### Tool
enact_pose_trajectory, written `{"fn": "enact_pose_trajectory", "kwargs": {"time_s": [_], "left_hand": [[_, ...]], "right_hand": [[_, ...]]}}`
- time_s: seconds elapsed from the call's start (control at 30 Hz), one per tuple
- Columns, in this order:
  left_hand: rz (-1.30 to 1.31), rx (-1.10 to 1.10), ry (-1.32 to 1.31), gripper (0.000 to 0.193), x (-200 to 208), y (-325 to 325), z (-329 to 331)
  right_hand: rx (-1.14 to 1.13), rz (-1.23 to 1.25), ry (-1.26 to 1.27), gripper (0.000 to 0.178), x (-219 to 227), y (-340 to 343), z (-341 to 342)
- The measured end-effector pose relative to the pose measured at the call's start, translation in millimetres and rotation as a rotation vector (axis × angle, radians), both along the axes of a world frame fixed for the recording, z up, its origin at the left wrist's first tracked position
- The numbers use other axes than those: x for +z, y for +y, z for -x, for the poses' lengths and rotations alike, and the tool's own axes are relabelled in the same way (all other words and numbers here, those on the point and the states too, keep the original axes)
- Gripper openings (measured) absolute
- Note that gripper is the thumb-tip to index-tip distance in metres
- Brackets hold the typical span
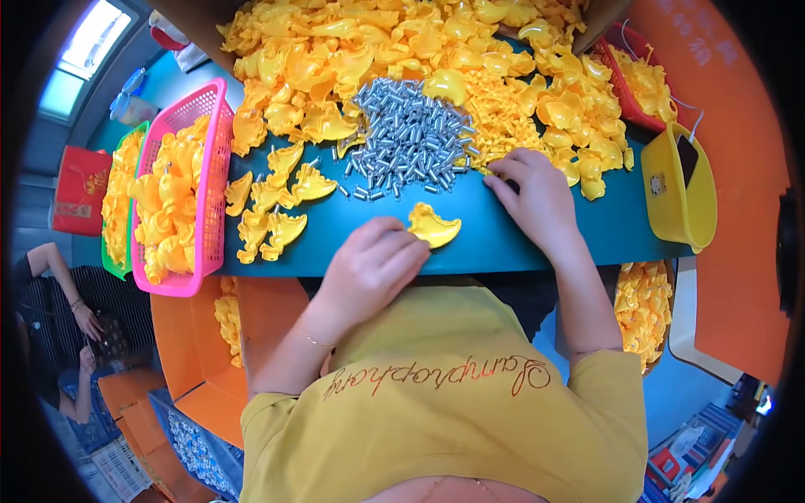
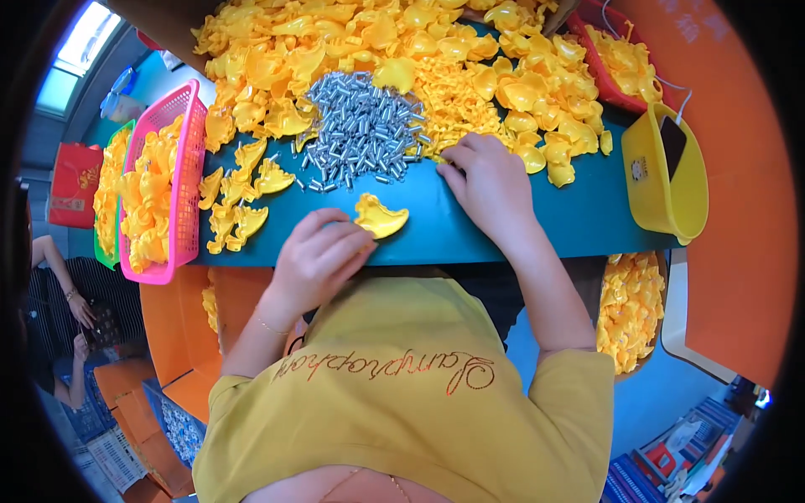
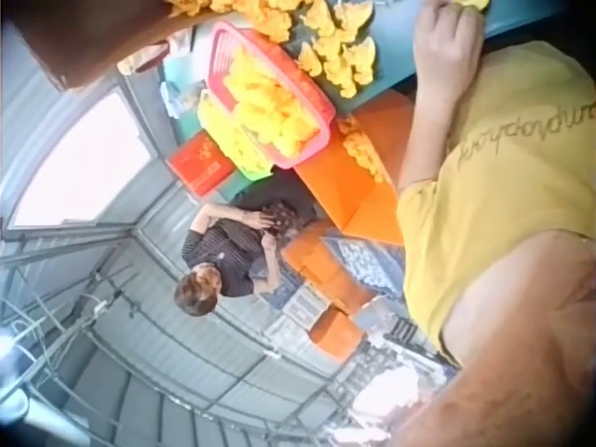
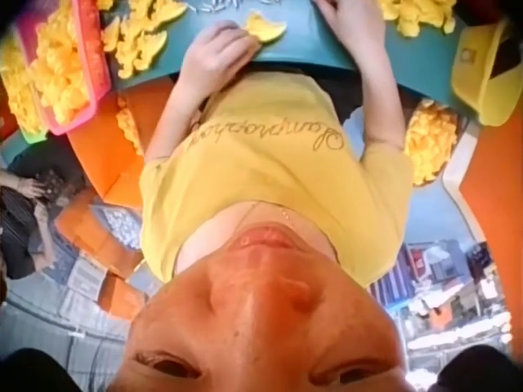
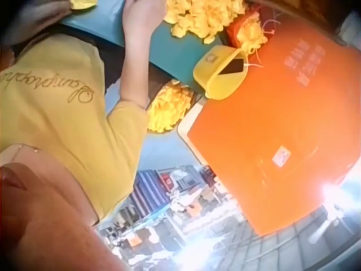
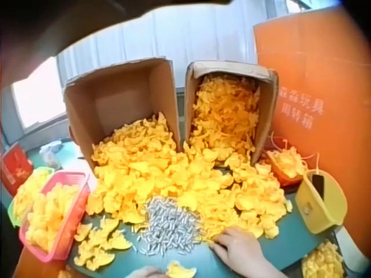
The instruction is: Assembling yellow plastic toy ducks by snapping head and body components together at a factory workbench.
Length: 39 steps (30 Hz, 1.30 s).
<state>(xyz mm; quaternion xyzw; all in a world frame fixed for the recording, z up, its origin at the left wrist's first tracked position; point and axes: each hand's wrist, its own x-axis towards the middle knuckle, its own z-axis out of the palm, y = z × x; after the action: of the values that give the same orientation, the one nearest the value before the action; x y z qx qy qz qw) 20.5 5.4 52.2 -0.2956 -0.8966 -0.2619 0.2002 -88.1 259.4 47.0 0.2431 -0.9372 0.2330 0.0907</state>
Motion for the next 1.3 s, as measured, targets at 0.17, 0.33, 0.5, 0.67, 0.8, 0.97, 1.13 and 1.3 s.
{"fn": "enact_pose_trajectory", "kwargs": {"time_s": [0.17,0.33,0.5,0.67,0.8,0.97,1.13,1.3], "left_hand": [[0.016,0.048,0.019,0.023,-24,8,-19],[-0.074,0.021,-0.057,0.035,-27,6,-20],[-0.187,0.015,-0.168,0.044,-11,5,-18],[-0.22,0.027,-0.232,0.043,-14,-1,-14],[-0.144,0.023,-0.159,0.037,-32,-3,-13],[-0.127,0.06,-0.098,0.03,-35,2,-13],[-0.111,0.055,-0.014,0.026,-35,11,-10],[-0.117,0.039,-0.027,0.027,-38,14,-7]], "right_hand": [[0.034,-0.098,0.009,0.012,13,1,3],[0.129,-0.021,-0.055,0.01,10,4,-11],[0.169,0.068,-0.124,0.02,3,1,-21],[0.118,0.107,-0.174,0.029,0,-5,-39],[0.032,0.201,-0.101,0.028,-22,-4,-48],[-0.008,0.284,-0.028,0.022,-25,-2,-48],[-0.17,0.326,-0.246,0.018,-7,-7,-46],[-0.173,0.3,-0.27,0.019,-7,-4,-42]]}}
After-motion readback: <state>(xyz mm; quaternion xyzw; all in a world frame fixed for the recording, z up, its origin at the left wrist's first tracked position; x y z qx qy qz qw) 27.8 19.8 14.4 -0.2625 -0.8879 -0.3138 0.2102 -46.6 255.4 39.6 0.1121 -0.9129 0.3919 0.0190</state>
